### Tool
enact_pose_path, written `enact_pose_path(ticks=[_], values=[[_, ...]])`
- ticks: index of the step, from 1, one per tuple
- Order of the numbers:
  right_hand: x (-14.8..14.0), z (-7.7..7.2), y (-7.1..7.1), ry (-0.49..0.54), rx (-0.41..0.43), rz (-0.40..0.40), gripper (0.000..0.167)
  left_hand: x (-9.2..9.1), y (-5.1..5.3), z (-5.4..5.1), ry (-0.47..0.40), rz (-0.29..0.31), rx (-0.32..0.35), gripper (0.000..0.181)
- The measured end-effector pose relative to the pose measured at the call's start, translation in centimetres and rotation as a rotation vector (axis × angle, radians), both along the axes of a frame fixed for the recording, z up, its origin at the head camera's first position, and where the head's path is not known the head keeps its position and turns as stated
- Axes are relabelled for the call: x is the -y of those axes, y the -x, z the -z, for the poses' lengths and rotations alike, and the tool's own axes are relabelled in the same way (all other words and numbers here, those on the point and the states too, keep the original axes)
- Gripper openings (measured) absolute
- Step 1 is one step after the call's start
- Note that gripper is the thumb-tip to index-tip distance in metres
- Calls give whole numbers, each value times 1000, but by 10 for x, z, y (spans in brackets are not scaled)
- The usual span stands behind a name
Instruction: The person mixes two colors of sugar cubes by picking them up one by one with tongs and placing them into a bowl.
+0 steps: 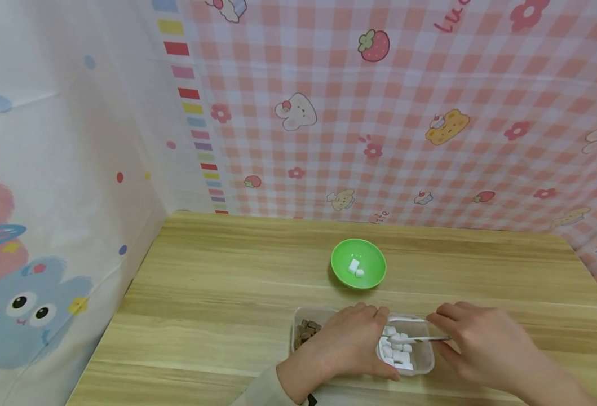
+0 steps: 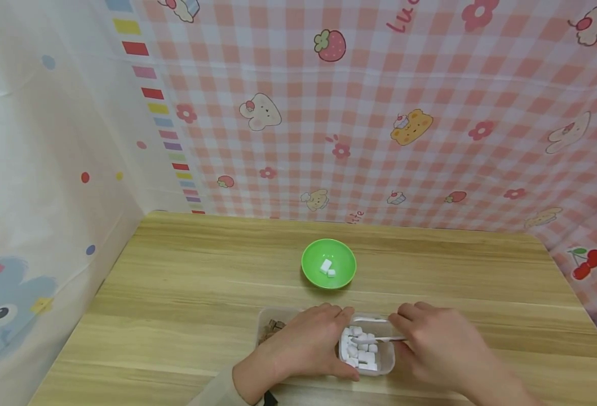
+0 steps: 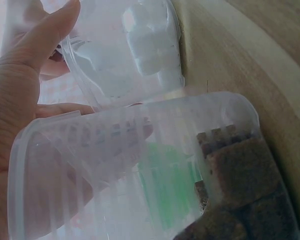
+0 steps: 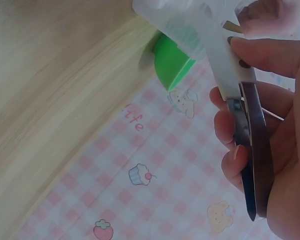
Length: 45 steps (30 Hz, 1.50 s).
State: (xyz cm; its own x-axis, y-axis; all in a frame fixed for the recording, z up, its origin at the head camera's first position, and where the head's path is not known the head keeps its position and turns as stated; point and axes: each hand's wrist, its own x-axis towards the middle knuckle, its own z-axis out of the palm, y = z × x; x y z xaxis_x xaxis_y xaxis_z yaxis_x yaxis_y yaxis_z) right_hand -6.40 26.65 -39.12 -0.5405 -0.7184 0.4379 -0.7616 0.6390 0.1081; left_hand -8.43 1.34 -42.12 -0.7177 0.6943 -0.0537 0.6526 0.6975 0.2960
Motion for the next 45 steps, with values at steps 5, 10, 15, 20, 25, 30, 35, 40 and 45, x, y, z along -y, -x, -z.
enact_pose_path(ticks=[5,10,15,20,25,30,35,40,45], values=[[6,1,-1,-19,-29,-14,48,1,-1,0,2,7,-3,95],[11,1,-2,-43,-21,-11,24,0,-1,-1,8,12,-15,95],[15,1,-4,-87,-16,16,21,0,-1,-1,11,14,-22,94],[16,3,-4,-109,-15,30,23,0,-1,-2,11,15,-20,94],[17,3,-1,-117,-30,20,21,1,-2,-2,10,15,-16,96],[15,2,0,-119,-33,0,18,2,-2,-2,3,18,-8,96],[10,4,1,-70,-26,2,23,2,-1,-2,4,17,-5,96],[1,6,0,-10,23,16,36,2,-2,-2,5,12,2,95],[-6,6,-2,60,75,34,48,1,-2,-2,6,8,-4,95]])
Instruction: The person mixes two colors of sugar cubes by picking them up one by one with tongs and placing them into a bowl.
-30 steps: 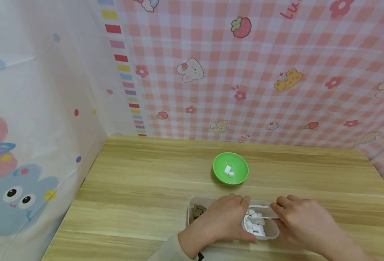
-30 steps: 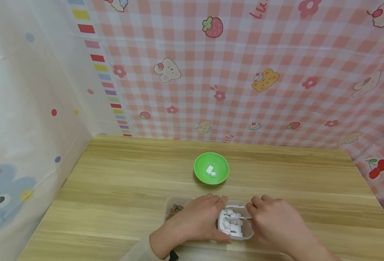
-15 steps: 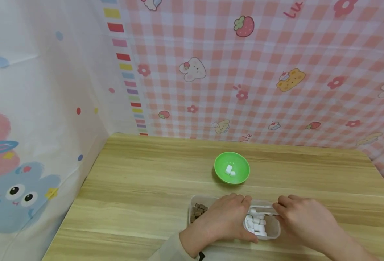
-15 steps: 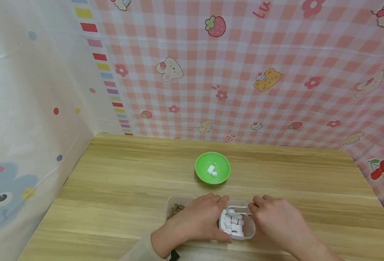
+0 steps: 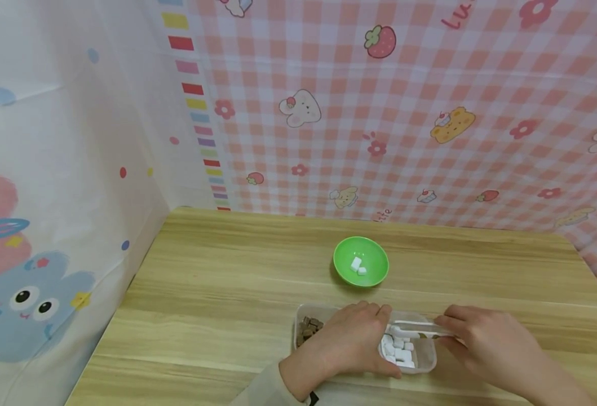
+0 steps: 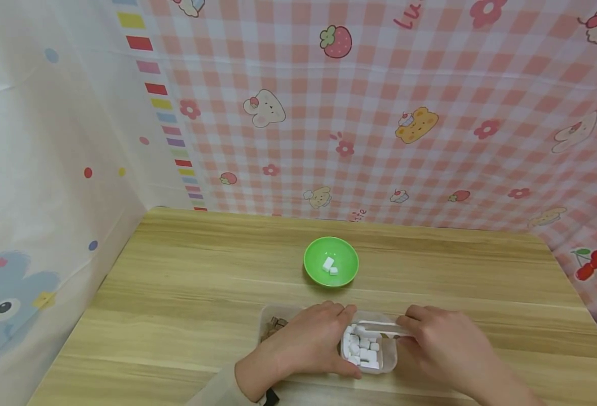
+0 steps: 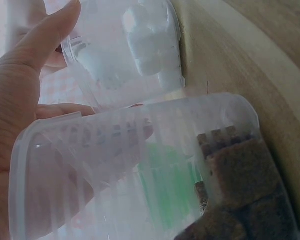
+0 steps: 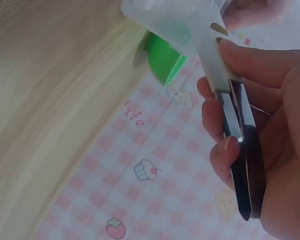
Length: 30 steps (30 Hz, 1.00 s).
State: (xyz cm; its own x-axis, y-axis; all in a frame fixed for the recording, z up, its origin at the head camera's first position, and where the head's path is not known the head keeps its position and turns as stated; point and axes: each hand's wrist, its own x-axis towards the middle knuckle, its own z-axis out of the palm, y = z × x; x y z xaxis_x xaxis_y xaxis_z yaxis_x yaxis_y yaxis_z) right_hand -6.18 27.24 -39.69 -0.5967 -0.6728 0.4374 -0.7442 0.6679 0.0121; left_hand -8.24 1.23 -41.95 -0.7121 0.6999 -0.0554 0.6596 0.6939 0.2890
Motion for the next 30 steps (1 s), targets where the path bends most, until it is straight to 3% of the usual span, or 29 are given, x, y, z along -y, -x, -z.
enact_pose_path(ticks=[3,6,11,17,21,24,30], values=[[-2,0,-2,42,23,7,64,0,0,1,1,-1,-6,94],[-4,-2,-3,76,58,4,60,-1,1,1,-2,-2,-11,91],[-11,-5,-4,121,120,6,48,-1,1,1,-3,3,-24,86],[-18,-8,-4,202,200,4,25,0,0,1,-7,0,-23,93],[-19,-10,-2,237,226,14,19,0,0,1,-8,-5,-16,96],[-17,-12,0,249,223,36,22,0,0,1,2,-3,-22,96],[-9,-15,6,260,250,79,47,-1,1,2,-1,0,-19,99]])
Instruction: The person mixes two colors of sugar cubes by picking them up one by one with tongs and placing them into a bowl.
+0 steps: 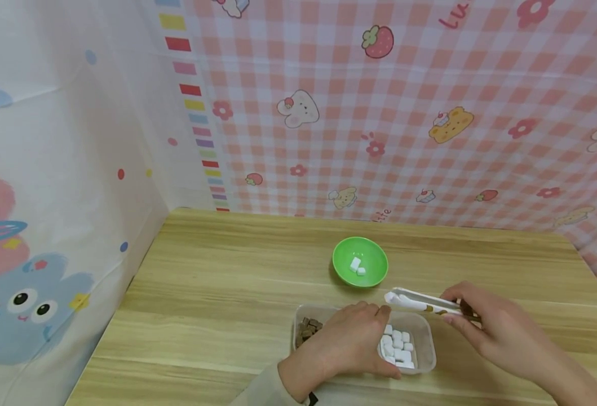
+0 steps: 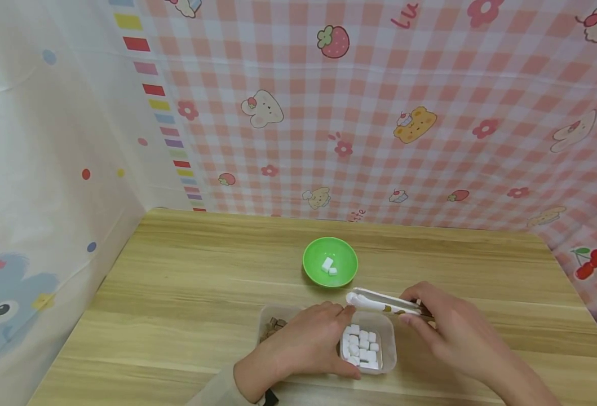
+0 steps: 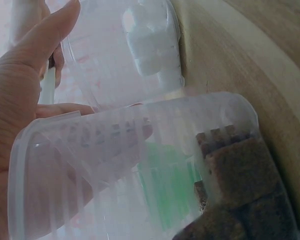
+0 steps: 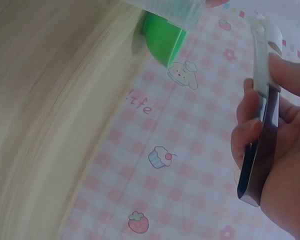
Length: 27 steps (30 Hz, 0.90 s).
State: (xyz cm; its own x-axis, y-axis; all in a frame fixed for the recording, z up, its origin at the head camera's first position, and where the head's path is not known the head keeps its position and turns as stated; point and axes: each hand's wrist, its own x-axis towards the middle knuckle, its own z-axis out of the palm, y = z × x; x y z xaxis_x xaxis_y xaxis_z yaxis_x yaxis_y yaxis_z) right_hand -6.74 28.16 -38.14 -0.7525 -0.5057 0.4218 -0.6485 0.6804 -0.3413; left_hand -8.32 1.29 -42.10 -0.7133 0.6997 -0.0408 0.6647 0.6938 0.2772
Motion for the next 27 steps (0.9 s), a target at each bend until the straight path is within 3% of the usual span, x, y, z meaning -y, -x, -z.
enact_pose_path(ticks=[9,18,27], values=[[12,-1,20,24,63,74,44,0,0,-1,-9,4,0,94],[21,15,45,-11,87,120,30,0,1,-1,-2,4,1,94],[28,31,56,-1,124,154,25,0,1,-1,9,8,-9,95]])
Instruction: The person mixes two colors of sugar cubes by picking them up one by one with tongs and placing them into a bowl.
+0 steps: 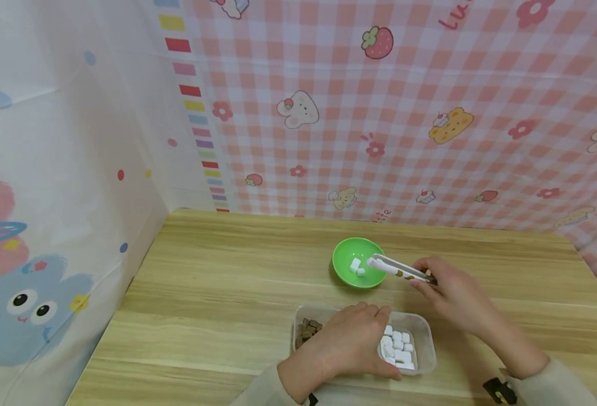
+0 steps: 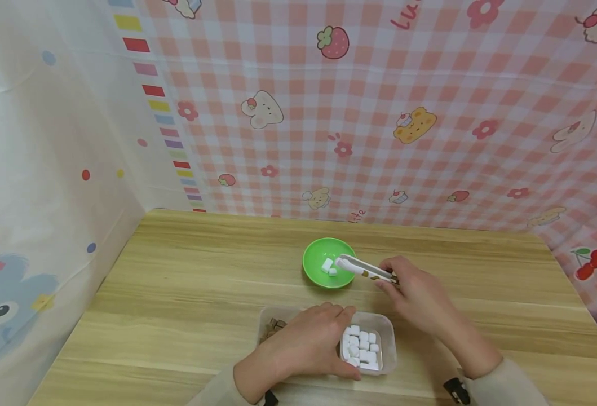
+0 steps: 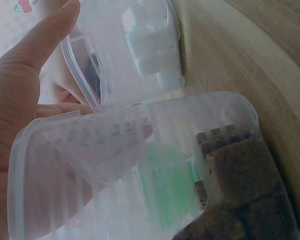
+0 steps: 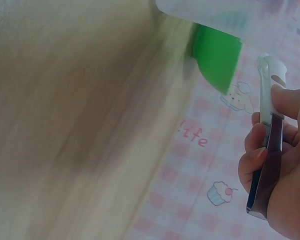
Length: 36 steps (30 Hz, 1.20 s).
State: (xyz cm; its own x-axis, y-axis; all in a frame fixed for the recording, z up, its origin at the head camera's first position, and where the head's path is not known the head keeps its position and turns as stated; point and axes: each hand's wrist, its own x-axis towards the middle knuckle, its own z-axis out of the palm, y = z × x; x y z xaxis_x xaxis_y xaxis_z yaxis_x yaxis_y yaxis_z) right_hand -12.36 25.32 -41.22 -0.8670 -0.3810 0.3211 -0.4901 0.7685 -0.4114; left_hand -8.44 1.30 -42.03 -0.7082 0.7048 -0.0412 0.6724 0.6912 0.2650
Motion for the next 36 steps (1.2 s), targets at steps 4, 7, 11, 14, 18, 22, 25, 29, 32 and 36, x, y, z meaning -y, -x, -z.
enact_pose_path(ticks=[4,7,11,14,18,22,25,29,32,36], values=[[3,4,2,0,31,22,23,0,0,0,-4,1,-8,92],[4,6,3,6,46,36,24,0,0,0,-7,-1,-11,91],[4,9,3,8,49,51,25,0,0,-1,-7,-1,-6,90],[4,9,3,14,53,57,26,0,0,-1,-7,0,-7,88],[1,6,0,27,39,61,29,0,0,-1,-8,-2,-11,86],[-4,1,-3,18,-5,66,30,0,0,0,-9,-5,-8,88],[-8,-3,-7,4,-26,73,31,0,0,0,-10,-7,-3,91],[-14,-8,-14,-12,-55,71,31,0,0,0,-9,-7,-1,94],[-20,-12,-21,-17,-83,65,33,0,0,0,-7,-8,8,97],[-28,-18,-30,-12,-93,47,36,0,-1,1,-9,-14,16,99]])
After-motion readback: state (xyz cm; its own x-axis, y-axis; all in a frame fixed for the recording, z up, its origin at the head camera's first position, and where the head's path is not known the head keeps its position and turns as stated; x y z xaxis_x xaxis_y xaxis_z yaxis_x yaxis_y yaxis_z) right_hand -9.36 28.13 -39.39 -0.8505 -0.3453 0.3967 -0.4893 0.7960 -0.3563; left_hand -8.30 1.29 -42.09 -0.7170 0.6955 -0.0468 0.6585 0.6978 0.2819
